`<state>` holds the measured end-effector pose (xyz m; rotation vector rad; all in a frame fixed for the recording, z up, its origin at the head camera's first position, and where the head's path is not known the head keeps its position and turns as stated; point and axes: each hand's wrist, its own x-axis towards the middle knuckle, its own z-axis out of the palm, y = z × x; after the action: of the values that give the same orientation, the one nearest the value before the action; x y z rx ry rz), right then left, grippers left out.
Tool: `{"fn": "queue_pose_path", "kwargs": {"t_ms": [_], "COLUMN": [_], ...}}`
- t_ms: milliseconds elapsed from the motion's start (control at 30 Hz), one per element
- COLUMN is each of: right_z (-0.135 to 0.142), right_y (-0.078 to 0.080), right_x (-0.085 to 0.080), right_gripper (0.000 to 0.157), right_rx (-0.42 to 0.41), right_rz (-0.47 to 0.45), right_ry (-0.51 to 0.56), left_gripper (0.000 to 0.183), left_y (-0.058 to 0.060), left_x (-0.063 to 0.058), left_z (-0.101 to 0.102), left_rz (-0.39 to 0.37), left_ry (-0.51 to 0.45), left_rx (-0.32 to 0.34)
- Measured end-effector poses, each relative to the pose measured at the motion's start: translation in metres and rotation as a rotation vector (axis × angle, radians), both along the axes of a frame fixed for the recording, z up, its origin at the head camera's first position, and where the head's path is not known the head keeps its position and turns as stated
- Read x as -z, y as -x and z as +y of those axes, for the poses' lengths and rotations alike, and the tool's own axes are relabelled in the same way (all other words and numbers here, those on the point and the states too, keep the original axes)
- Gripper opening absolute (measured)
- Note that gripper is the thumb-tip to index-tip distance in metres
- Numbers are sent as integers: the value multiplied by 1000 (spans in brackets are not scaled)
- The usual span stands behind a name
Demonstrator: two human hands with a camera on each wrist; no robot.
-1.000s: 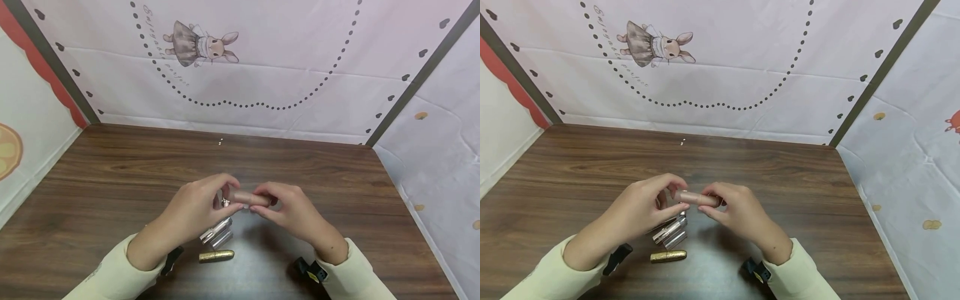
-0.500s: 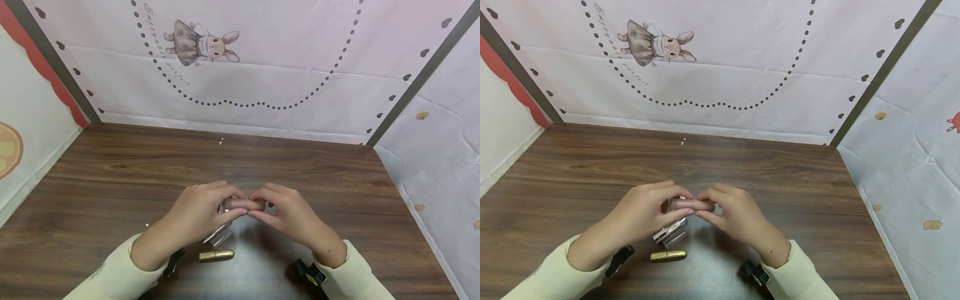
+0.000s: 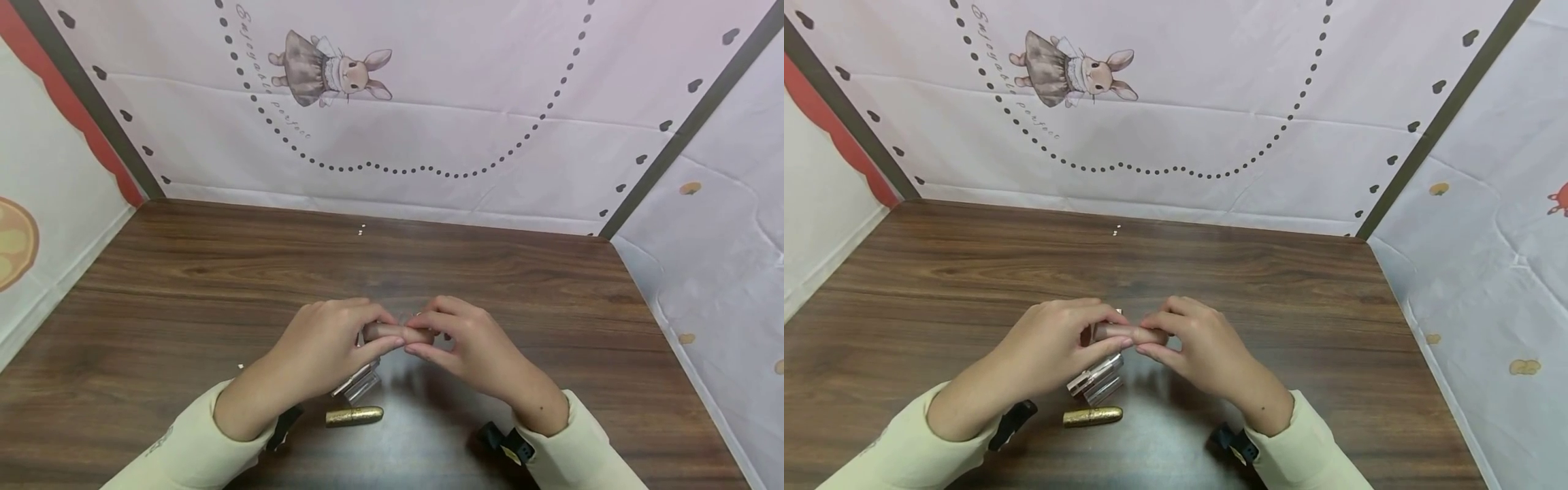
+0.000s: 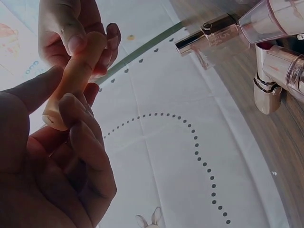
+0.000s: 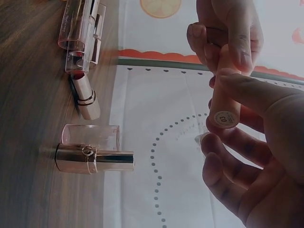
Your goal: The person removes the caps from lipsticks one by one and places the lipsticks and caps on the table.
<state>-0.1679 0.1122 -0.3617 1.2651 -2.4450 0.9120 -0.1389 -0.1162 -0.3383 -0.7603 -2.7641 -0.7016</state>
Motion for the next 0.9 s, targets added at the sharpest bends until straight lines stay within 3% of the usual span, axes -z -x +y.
{"fn": "queue_pose_path", "kwargs": {"t_ms": [300, 567, 900], "right_z": [7, 10, 12], "right_y": [2, 3, -1], "right_x": [-4, -5, -11], "right_gripper": [15, 14, 13], "right_rx": [-104, -151, -126], "right_rz": [-155, -176, -248], "right_ry": [55, 60, -15], "left_gripper": [23, 18, 24], "left_y": [0, -1, -1], "left_x": [0, 1, 0], "left_z": [-1, -2, -1], "left_rz": [-4, -5, -52], "left_ry": [-37, -76, -41], "left_rx": [44, 88, 84]}}
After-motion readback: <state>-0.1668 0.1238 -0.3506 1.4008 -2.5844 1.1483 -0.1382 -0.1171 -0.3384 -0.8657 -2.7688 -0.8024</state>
